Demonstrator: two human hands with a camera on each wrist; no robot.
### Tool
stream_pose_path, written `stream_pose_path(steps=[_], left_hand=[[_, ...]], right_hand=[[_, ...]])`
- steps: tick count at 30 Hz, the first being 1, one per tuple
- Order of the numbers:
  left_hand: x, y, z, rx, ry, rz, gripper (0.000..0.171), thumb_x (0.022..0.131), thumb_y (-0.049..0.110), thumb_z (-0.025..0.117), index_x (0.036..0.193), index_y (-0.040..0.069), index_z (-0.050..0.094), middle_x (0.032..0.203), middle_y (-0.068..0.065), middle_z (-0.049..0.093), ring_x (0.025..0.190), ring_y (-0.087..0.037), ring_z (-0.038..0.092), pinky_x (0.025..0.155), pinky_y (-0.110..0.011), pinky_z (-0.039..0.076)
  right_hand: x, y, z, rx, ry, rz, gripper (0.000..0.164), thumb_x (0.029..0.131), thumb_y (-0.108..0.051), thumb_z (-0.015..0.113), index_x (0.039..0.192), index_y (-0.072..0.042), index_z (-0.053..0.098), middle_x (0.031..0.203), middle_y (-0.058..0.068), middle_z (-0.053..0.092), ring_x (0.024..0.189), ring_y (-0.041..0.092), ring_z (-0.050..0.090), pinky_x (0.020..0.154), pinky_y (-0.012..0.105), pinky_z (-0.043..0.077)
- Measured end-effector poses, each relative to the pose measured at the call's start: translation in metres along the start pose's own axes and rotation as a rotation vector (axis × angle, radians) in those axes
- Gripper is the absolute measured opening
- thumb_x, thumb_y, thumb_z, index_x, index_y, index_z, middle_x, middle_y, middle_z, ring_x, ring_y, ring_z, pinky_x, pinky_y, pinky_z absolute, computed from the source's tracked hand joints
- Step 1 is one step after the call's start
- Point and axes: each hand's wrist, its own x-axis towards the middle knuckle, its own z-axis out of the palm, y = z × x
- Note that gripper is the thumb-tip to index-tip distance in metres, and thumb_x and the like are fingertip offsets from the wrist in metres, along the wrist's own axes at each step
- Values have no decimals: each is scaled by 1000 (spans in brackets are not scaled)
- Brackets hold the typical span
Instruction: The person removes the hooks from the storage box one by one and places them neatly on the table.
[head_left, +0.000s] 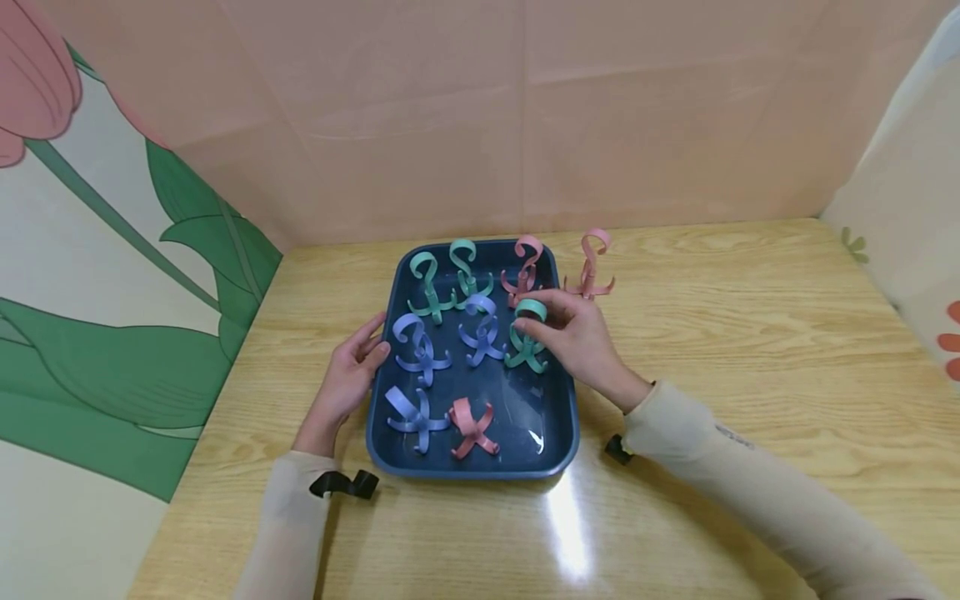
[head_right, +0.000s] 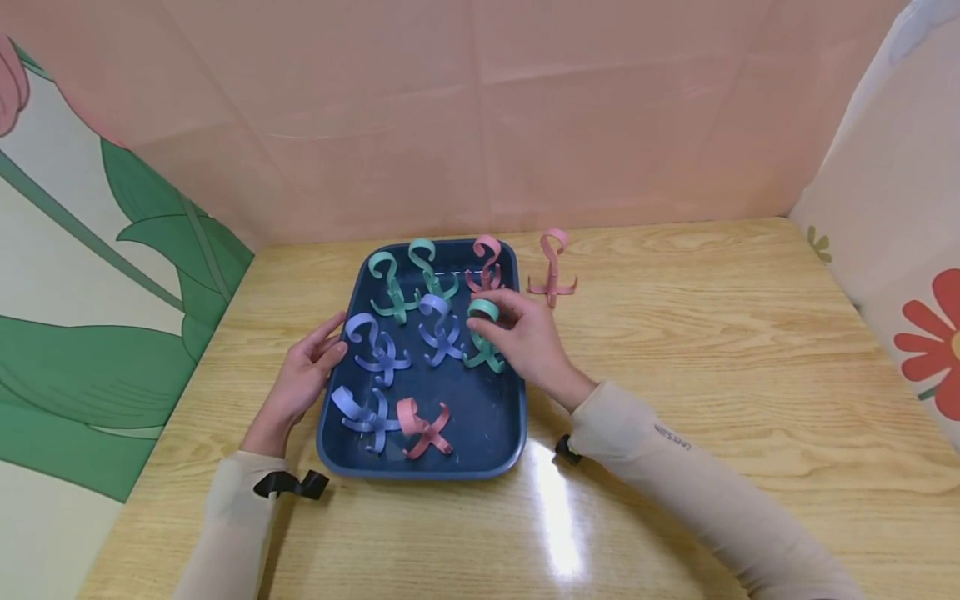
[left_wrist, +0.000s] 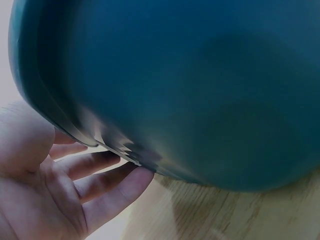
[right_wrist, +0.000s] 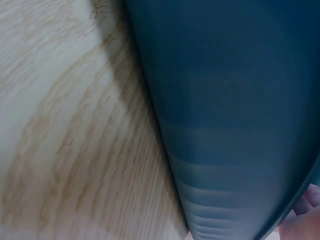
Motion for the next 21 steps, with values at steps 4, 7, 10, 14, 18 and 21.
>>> stream_pose_path(steps=[4,7,10,14,18,21], left_hand=[[0,0,0,2,6,-6,51,107,13,48,157,22,38,146,-17,52,120,-33,61,87,-41,57],[0,0,0,4,5,-5,51,107,13,47,157,21,38,146,-17,52,121,-33,60,87,-41,56],[0,0,0,3,3,-3,51,107,13,48,157,21,38,147,-17,52,122,-33,60,89,-41,56],[0,-1,0,4,1,1,51,107,14,48,157,21,38,147,-18,51,123,-34,59,90,-42,55],[-1,0,0,1,4,1,51,107,13,48,157,21,38,146,-17,52,122,-32,60,89,-41,56],[-1,1,0,-1,4,-4,51,107,13,48,157,21,38,147,-16,52,121,-31,60,88,-40,56]], right_hand=[[0,0,1,-5,15,-4,26,87,6,74,113,5,71,108,18,72,86,26,69,78,22,56],[0,1,1,-7,22,-5,26,86,6,75,111,5,72,106,18,73,85,25,68,78,21,56],[-1,3,1,-8,25,-7,25,86,6,76,111,4,73,106,17,73,83,24,69,76,21,56],[0,3,2,-11,25,-13,24,86,6,76,110,4,73,105,16,74,82,23,68,75,22,56],[-1,4,2,-16,25,-17,23,86,6,75,109,4,74,102,16,74,80,23,67,73,21,56],[-1,5,2,-21,26,-12,22,86,6,75,108,4,74,100,17,73,77,22,65,70,20,55]])
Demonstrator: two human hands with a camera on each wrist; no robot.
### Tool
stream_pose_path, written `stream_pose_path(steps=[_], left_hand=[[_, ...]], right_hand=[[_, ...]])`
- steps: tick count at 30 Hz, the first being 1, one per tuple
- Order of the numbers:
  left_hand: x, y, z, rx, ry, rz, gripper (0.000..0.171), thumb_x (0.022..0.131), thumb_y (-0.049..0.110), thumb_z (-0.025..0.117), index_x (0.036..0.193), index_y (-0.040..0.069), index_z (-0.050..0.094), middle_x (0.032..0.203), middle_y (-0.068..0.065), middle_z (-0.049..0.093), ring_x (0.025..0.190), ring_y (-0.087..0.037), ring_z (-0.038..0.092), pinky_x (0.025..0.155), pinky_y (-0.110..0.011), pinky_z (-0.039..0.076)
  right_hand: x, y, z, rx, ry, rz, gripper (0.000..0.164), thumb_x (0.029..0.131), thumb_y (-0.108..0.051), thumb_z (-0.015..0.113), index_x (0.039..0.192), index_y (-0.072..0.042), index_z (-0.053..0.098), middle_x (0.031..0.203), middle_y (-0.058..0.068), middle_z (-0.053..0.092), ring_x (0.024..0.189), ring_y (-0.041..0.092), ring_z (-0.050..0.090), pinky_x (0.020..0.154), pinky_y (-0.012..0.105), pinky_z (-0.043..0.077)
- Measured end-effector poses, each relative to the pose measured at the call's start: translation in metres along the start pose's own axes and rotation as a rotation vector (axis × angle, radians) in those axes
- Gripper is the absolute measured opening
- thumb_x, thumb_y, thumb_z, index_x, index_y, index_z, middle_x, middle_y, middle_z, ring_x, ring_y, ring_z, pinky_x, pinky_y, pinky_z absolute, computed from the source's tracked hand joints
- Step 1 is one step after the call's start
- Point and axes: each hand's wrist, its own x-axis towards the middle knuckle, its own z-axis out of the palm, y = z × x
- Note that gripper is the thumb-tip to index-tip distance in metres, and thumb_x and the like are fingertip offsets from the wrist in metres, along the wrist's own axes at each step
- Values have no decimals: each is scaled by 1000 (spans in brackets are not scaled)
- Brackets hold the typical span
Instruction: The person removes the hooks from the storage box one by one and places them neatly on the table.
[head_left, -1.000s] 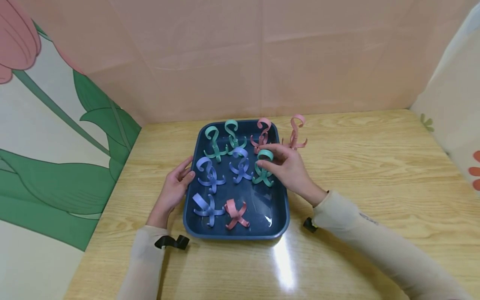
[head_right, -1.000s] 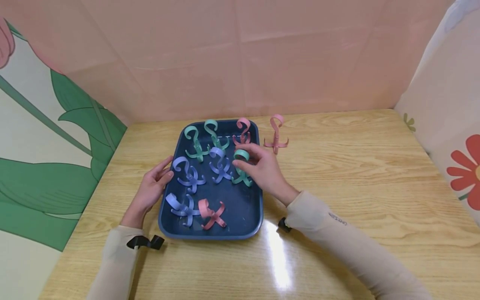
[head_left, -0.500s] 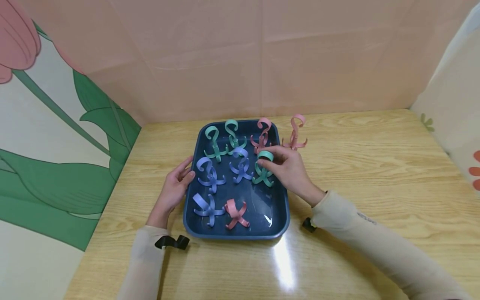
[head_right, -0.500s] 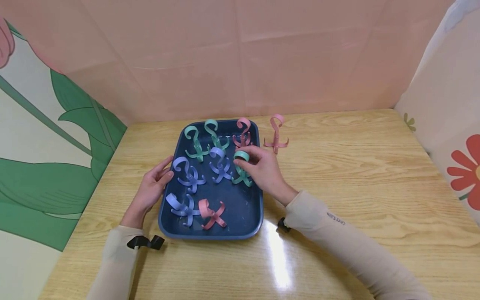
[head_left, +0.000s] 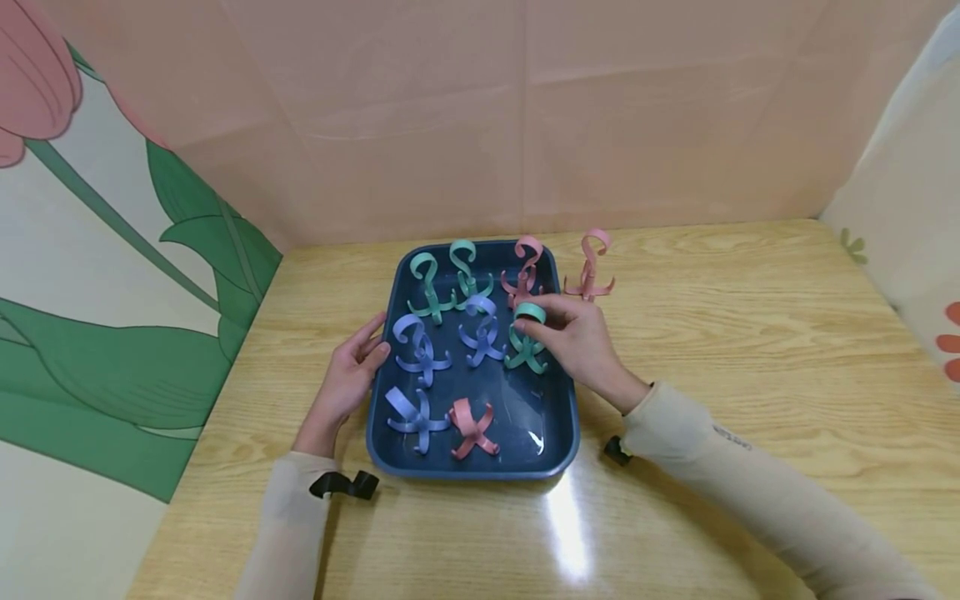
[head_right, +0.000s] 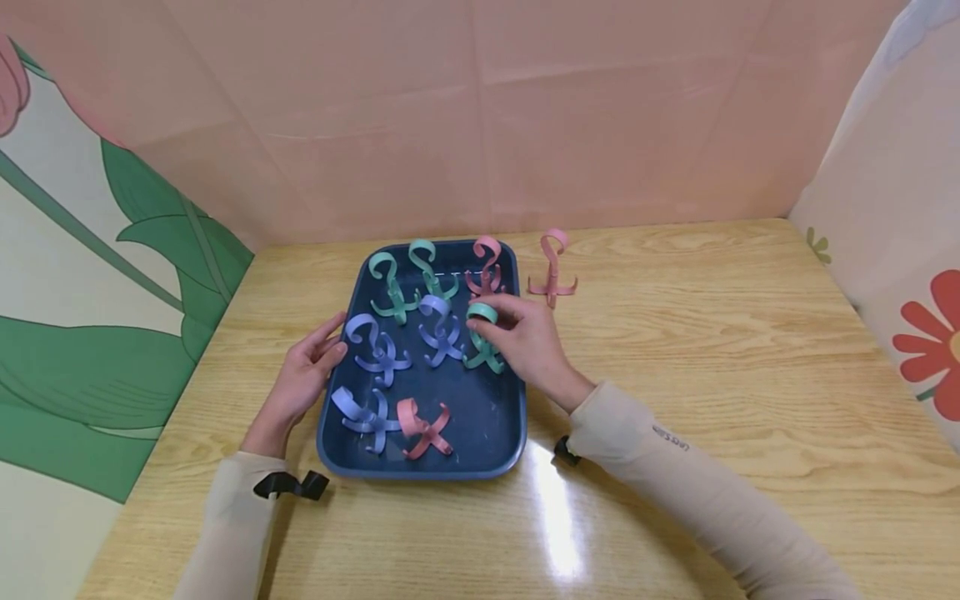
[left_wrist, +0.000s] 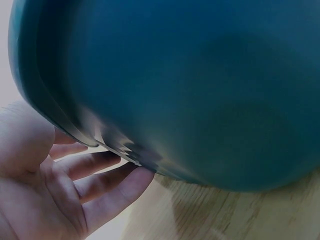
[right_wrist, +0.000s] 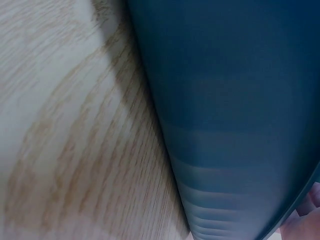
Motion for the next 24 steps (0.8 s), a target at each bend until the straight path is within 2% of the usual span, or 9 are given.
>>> stream_pose_path(steps=[8,15,22,24], left_hand=[[0,0,0,1,1,-7,51,107,13,48,157,22,39,147,-16,52,121,-31,61,89,-43,55],[0,0,0,4,-3,-10,52,107,14,48,157,22,37,148,-16,51,122,-32,60,90,-43,55],[-1,1,1,13,-2,-12,52,107,14,48,157,22,37,148,-16,51,123,-32,60,90,-44,55],[0,1,1,18,-2,-9,52,107,14,48,157,22,37,148,-16,50,123,-33,59,90,-44,55]], right_hand=[[-1,-4,0,-13,5,-5,22,85,6,76,107,4,74,97,17,73,74,24,63,66,20,54],[-1,-7,-2,-5,11,-12,22,86,7,75,108,6,74,99,18,73,76,18,65,70,20,55],[5,14,-5,16,21,-47,25,85,7,76,109,2,74,102,14,74,79,15,66,72,21,56],[6,15,-6,22,22,-60,25,86,5,76,110,0,75,103,11,74,80,14,67,72,22,57]])
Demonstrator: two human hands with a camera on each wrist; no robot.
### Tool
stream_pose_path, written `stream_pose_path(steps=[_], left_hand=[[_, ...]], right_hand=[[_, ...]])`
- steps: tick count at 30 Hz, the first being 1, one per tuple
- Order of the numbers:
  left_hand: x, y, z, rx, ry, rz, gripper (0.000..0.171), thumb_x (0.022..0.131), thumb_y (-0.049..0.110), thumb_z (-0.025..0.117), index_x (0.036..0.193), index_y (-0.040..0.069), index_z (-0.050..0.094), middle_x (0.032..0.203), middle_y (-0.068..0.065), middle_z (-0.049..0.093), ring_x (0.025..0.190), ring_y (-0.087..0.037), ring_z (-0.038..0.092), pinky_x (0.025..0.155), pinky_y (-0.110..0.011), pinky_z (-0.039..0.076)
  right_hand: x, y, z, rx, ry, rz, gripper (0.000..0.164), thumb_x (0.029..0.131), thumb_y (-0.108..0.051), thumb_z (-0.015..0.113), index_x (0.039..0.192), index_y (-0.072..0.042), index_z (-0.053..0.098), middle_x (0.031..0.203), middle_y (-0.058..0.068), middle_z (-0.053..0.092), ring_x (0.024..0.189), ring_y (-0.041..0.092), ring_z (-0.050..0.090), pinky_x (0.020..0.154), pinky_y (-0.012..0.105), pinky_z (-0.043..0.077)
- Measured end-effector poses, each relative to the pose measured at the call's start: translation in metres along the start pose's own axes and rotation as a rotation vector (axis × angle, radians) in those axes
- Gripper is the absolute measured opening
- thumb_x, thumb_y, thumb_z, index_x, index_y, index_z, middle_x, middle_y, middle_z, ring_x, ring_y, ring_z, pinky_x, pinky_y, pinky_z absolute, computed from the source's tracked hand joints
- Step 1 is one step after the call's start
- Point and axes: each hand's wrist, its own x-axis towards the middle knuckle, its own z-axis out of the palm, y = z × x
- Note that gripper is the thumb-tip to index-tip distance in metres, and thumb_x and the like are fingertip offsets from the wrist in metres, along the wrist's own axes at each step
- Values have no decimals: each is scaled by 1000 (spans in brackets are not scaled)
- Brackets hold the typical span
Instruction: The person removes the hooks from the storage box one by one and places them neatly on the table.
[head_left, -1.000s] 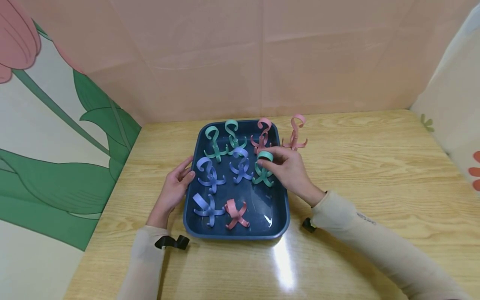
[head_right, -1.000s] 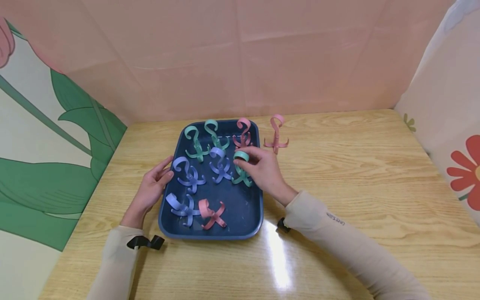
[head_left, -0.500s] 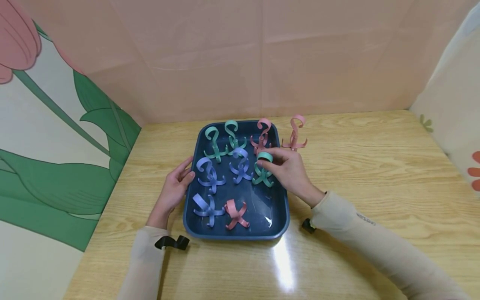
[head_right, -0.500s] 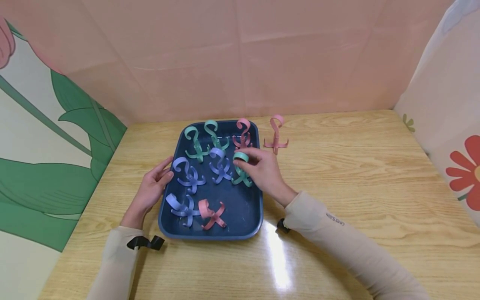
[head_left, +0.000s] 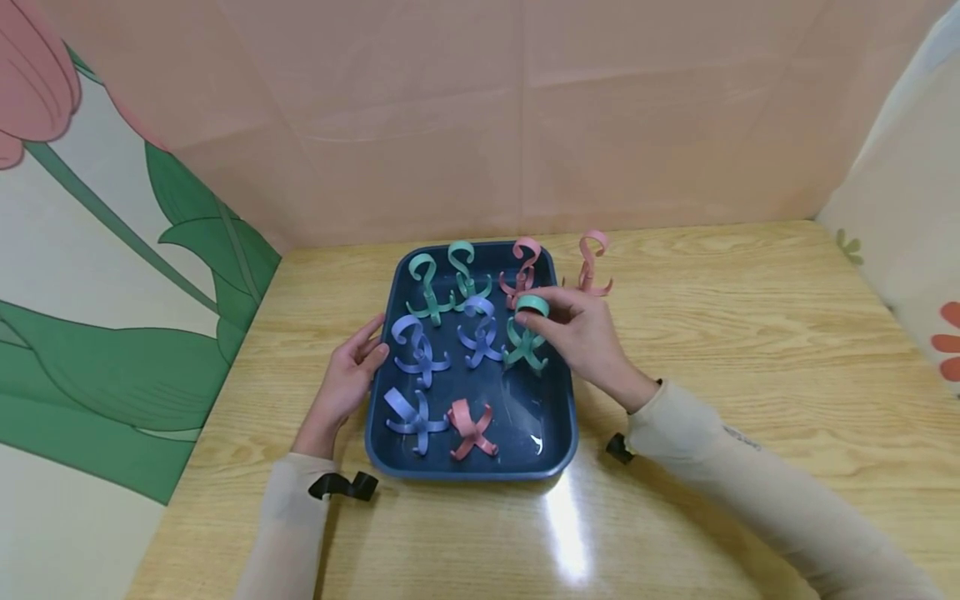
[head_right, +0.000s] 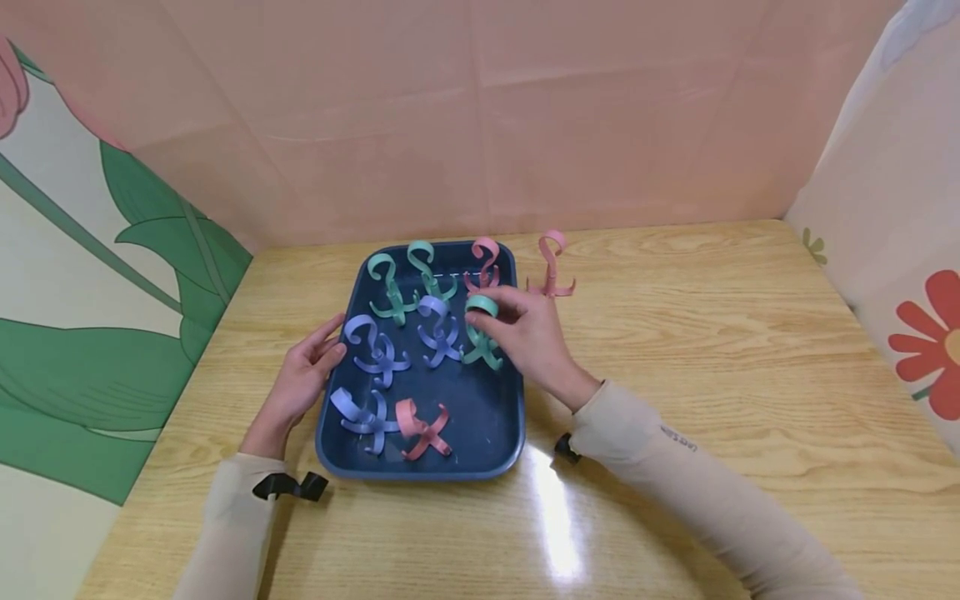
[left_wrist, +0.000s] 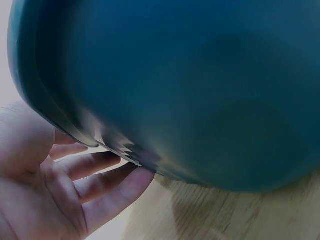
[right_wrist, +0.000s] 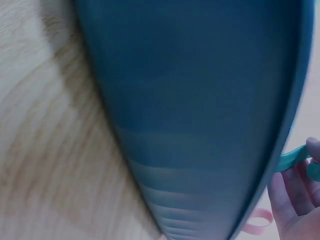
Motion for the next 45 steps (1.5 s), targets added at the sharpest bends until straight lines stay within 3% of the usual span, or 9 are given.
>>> stream_pose_path(steps=[6,12,21,25,29,36,45], left_hand=[[1,-1,1,-1,-2,-5,52,107,15,48,157,23,37,148,-16,50,123,-32,60,89,-42,55],[1,-2,1,-9,0,-5,51,107,14,48,157,21,38,148,-18,50,123,-34,59,89,-41,56],[2,-1,1,9,1,-22,51,107,17,48,156,25,39,149,-15,50,126,-30,58,94,-43,53],[0,-2,0,20,8,-31,51,107,18,49,156,26,39,149,-14,50,125,-30,58,93,-42,54],[-2,-2,-1,28,21,-21,51,107,18,49,156,25,39,147,-15,52,123,-30,59,88,-37,56],[-3,-1,-3,27,12,-4,51,107,19,50,157,24,38,147,-15,51,123,-30,59,87,-32,56],[0,-2,-2,37,2,-8,51,107,21,49,157,25,38,148,-14,51,123,-31,59,85,-28,55]], right_hand=[[2,-10,-6,57,-4,-48,24,86,5,76,109,-1,75,102,10,75,84,15,71,73,26,58],[2,-23,-18,67,9,-27,24,88,3,75,111,2,74,102,11,74,83,15,70,73,25,58],[4,-32,-45,77,80,-63,25,86,5,75,110,1,75,97,9,74,81,18,71,72,24,58],[5,-29,-59,149,105,-88,25,85,13,73,109,10,72,100,12,74,83,17,72,74,23,57],[4,-24,-75,128,143,-88,25,84,16,71,108,14,70,96,8,74,80,14,70,72,20,56],[2,-11,-100,89,202,-91,26,84,17,70,109,12,71,98,6,75,83,12,69,71,17,55],[-1,4,-127,47,254,-11,26,86,12,72,111,9,72,100,4,75,88,11,71,75,18,55]])
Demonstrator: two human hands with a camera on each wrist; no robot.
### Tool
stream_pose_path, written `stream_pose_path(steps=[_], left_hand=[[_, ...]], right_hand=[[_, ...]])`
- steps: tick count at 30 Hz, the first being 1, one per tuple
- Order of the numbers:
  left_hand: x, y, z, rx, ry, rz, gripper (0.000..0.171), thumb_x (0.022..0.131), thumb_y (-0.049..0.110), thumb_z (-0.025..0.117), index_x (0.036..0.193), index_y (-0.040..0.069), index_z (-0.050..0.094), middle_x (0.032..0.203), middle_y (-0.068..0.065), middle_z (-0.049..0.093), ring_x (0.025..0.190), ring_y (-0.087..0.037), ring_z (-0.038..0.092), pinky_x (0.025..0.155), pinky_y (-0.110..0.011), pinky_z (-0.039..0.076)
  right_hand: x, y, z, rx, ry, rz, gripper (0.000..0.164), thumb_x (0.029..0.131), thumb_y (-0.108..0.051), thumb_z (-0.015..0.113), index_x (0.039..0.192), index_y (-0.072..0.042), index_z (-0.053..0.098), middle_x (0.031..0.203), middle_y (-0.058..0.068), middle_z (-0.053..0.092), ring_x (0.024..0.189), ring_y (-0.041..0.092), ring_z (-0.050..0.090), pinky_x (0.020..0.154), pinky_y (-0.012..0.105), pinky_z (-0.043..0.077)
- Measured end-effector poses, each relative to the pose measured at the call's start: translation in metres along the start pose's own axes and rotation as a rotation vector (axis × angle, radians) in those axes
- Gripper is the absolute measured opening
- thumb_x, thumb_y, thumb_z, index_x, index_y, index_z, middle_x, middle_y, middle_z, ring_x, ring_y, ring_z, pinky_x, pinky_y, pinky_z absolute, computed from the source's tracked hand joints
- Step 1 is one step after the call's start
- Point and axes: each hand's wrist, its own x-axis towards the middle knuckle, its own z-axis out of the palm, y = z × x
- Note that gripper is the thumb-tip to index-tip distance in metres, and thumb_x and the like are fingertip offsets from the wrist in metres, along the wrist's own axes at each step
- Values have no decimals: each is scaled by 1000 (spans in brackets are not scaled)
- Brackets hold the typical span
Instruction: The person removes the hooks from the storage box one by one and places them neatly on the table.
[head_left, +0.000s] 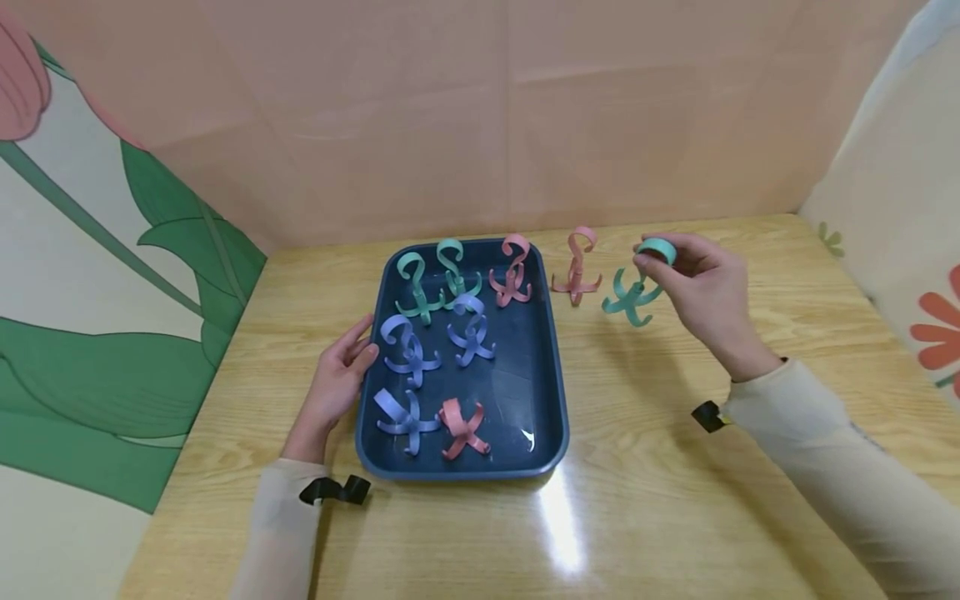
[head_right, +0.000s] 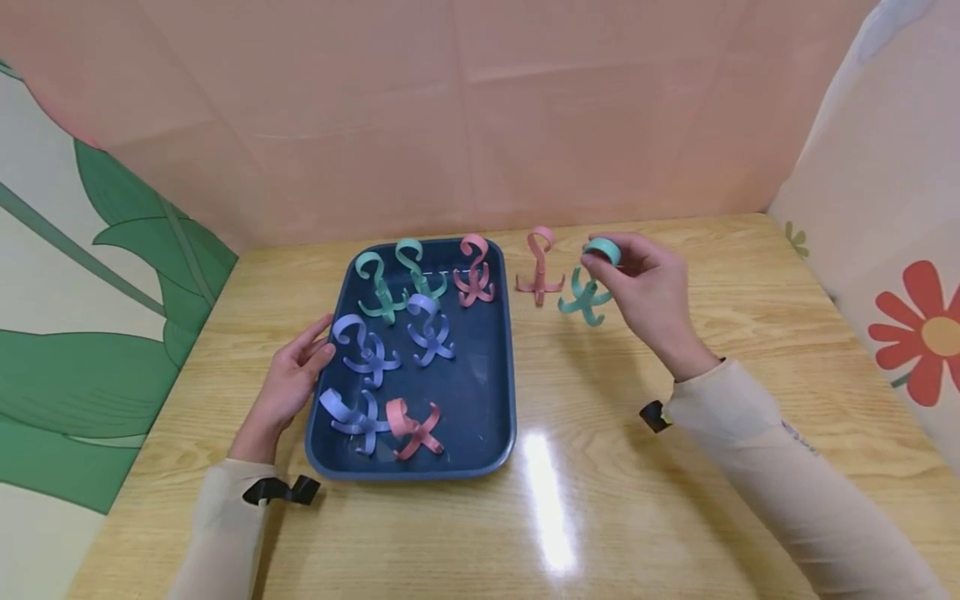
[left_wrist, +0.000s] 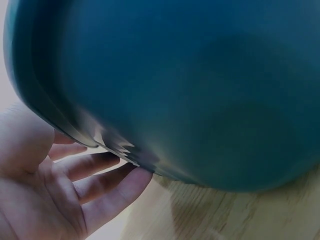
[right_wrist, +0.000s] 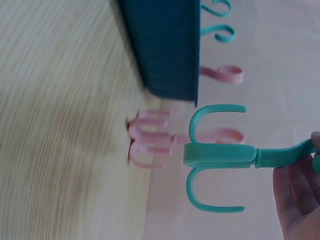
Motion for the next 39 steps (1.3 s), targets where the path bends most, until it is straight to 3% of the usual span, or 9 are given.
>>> stream_pose_path(steps=[9,15,25,39], left_hand=[[0,0,0,-10,-2,-10,51,108,22,49,157,25,38,149,-14,50,124,-31,59,87,-30,55],[0,2,0,-5,3,-4,51,108,21,49,157,24,38,149,-15,50,124,-31,58,85,-28,55],[0,2,1,-5,0,-8,51,108,19,48,157,24,37,150,-15,49,128,-30,55,98,-46,50],[0,3,2,-12,17,6,50,107,17,49,157,21,39,147,-17,52,125,-31,58,93,-38,54]], right_hand=[[13,19,-18,-200,38,115,29,89,-7,76,117,1,73,102,-5,74,90,8,69,77,15,54],[23,35,-24,-209,51,189,33,89,-11,77,119,3,71,103,-5,74,91,7,69,78,14,53],[38,54,-21,-163,67,281,36,89,-13,78,120,2,70,105,-3,74,93,7,68,79,15,53],[47,71,-18,-187,77,341,35,89,-17,77,120,-1,71,100,-8,73,91,6,67,75,13,53]])
